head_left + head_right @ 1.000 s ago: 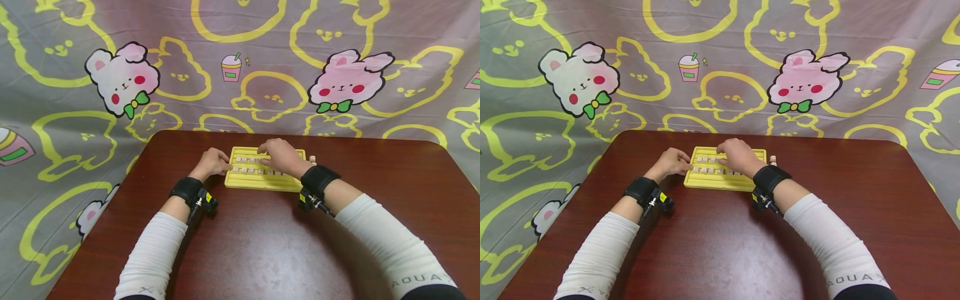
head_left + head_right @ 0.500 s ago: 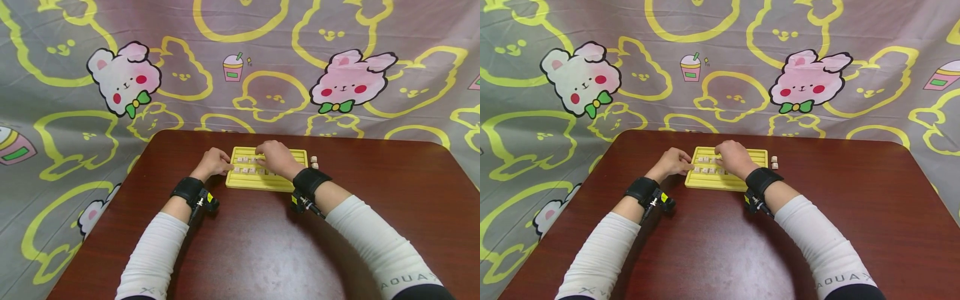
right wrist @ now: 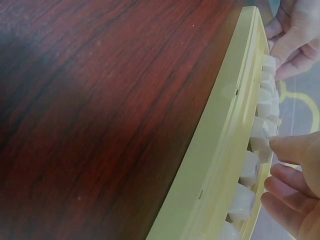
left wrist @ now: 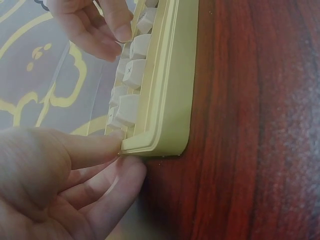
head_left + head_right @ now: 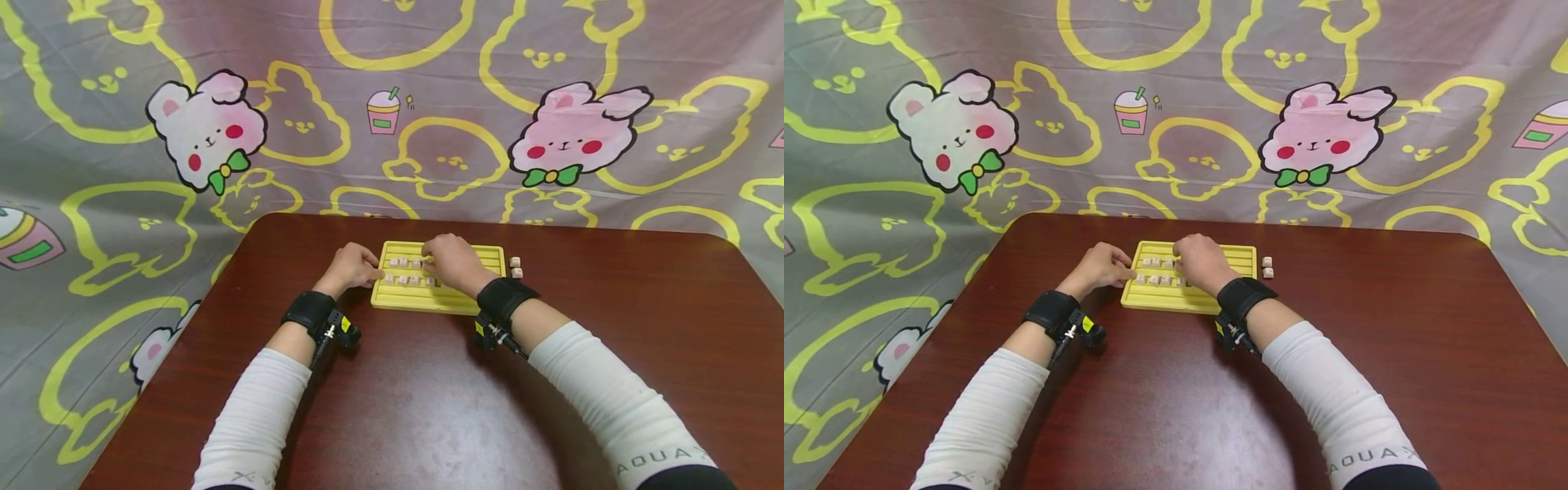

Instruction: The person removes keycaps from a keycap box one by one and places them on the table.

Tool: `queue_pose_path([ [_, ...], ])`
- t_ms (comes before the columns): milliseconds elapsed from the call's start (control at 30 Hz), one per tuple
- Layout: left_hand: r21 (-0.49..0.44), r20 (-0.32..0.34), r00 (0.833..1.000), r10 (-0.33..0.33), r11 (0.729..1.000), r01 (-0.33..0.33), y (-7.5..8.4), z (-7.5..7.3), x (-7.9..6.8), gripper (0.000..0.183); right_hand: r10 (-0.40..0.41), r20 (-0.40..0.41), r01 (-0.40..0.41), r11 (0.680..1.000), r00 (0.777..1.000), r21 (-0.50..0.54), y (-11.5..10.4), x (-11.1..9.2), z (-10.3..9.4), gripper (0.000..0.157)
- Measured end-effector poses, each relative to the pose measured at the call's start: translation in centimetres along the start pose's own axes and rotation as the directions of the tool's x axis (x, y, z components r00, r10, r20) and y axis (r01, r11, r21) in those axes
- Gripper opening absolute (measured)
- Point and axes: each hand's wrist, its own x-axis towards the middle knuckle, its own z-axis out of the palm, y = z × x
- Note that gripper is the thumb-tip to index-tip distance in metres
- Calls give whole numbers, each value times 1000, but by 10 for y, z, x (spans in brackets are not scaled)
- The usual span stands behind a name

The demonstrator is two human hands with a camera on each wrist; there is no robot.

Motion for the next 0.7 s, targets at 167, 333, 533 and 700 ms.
queue_pose_path([
  [167, -3, 0, 1000, -6, 1000, 6, 0, 0, 0, 34, 6, 9, -6, 1000, 1000, 5, 0, 0, 2, 27],
  [333, -4, 3, 1000, 2, 1000, -2, -1, 0, 1, 35, 1, 20, -1, 1000, 1000, -10, 0, 0, 5, 22],
  [533, -4, 0, 1000, 1, 1000, -1, -2, 0, 1, 35, -12, 1, 12, 1000, 1000, -19, 0, 2, 9, 13],
  [700, -8, -2, 1000, 4, 1000, -4, -3, 0, 1, 35, -5, -4, 5, 1000, 1000, -11, 0, 2, 10, 15],
])
